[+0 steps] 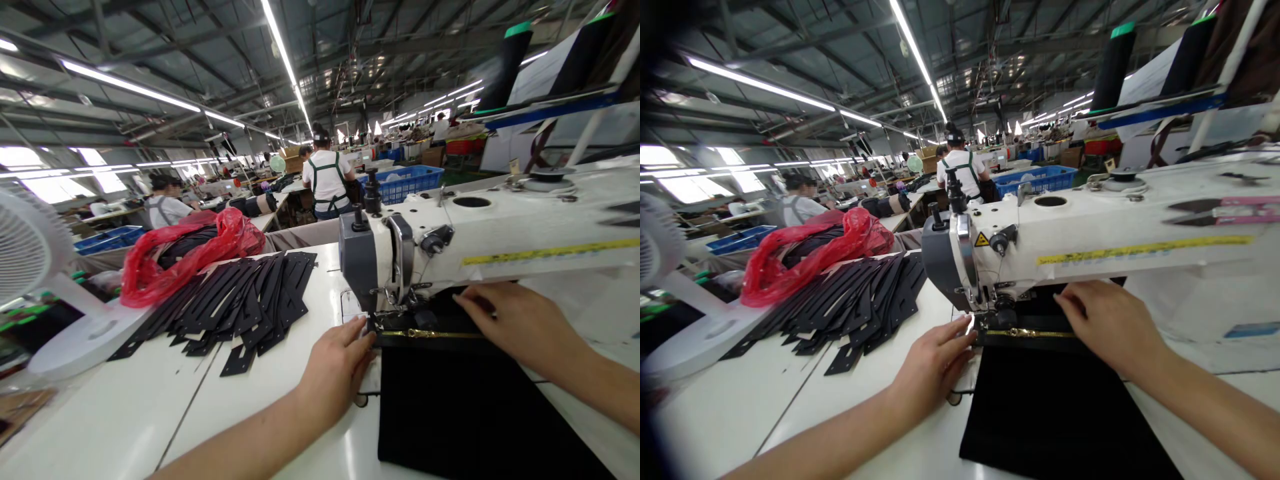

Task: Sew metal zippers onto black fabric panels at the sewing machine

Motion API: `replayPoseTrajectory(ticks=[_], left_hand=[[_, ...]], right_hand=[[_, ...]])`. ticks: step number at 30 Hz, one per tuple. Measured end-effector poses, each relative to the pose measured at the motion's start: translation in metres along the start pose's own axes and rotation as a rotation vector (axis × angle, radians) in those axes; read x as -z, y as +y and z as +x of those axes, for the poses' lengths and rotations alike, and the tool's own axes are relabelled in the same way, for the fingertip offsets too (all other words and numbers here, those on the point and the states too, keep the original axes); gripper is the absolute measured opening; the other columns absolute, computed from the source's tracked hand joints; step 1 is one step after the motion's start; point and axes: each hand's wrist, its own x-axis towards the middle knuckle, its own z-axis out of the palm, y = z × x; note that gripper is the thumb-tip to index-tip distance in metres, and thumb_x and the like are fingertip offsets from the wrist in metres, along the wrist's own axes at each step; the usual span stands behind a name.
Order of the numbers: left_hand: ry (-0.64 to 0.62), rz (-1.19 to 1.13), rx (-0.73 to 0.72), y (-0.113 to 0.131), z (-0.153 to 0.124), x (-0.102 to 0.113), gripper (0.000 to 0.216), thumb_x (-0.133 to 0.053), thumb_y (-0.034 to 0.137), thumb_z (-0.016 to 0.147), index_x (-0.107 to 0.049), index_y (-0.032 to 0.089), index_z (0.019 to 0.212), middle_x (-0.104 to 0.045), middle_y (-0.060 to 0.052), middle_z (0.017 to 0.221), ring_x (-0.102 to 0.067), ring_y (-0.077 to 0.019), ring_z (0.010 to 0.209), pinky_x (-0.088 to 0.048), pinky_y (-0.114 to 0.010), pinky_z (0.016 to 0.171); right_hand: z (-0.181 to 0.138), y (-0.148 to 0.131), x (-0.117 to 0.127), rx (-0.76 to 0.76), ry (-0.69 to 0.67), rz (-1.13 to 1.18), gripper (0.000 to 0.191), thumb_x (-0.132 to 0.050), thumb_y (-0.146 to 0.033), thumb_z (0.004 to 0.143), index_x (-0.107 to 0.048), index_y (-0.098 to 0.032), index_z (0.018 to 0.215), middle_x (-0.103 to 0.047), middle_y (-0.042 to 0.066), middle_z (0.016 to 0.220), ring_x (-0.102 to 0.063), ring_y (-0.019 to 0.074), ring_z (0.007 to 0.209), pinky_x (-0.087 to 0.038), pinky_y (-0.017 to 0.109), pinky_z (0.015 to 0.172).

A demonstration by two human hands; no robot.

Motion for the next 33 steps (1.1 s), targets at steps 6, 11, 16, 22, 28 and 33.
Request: replayPoseTrajectory(ticks=[6,11,16,22,28,33], left_hand=[[-0.073,0.166,-0.106,-0.003,0.007,-0.013,0.018,-0.049,0.015,0.087,-0.064,0.014,0.098,-0.066,-0.014,0.107,-0.063,-0.0254,0.098,-0.052,-0.042,0.087],[-0.067,0.206,-0.133,0.002,0.007,-0.012,0.018,-0.05,0.015,0.086,-0.063,0.011,0.097,-0.066,-0.016,0.105,-0.064,-0.0262,0.096,-0.054,-0.041,0.082],[-0.054,0.208,-0.139,0.0,0.006,-0.014,0.018,-0.051,0.013,0.085,-0.063,0.009,0.098,-0.065,-0.018,0.107,-0.064,-0.0269,0.096,-0.053,-0.041,0.084],[-0.047,0.197,-0.201,-0.002,0.009,-0.011,0.019,-0.049,0.013,0.087,-0.064,0.008,0.097,-0.066,-0.019,0.104,-0.065,-0.0277,0.094,-0.054,-0.041,0.082],[-0.008,0.186,-0.213,-0.001,0.009,-0.011,0.018,-0.047,0.012,0.088,-0.064,0.009,0.094,-0.067,-0.016,0.099,-0.066,-0.0267,0.09,-0.055,-0.041,0.078],[-0.039,0.207,-0.197,0.0,0.009,-0.012,0.018,-0.047,0.014,0.088,-0.063,0.01,0.095,-0.066,-0.016,0.101,-0.065,-0.0259,0.091,-0.055,-0.04,0.079]], right_hand=[[-0.022,-0.066,-0.006,0.347,-0.047,0.179,0.027,-0.039,-0.012,0.089,-0.063,-0.013,0.1,-0.066,0.01,0.093,-0.06,0.021,0.085,-0.05,0.036,0.076],[-0.02,-0.075,-0.034,0.285,-0.146,0.181,0.027,-0.042,-0.009,0.084,-0.065,-0.014,0.097,-0.065,0.013,0.099,-0.061,0.0241,0.088,-0.051,0.041,0.075],[-0.021,-0.071,-0.038,0.236,-0.179,0.233,0.028,-0.041,-0.012,0.087,-0.065,-0.015,0.1,-0.064,0.013,0.103,-0.06,0.0247,0.091,-0.049,0.041,0.076],[-0.018,-0.074,-0.035,0.224,-0.28,0.275,0.029,-0.043,-0.008,0.085,-0.064,-0.014,0.104,-0.062,0.013,0.108,-0.057,0.0252,0.096,-0.047,0.042,0.08],[-0.018,-0.075,-0.034,0.211,-0.284,0.259,0.028,-0.046,-0.007,0.082,-0.064,-0.012,0.103,-0.063,0.014,0.104,-0.058,0.0245,0.093,-0.047,0.041,0.08],[-0.019,-0.074,-0.035,0.229,-0.245,0.249,0.03,-0.046,-0.005,0.08,-0.065,-0.013,0.102,-0.063,0.014,0.105,-0.058,0.0261,0.094,-0.047,0.042,0.079]])
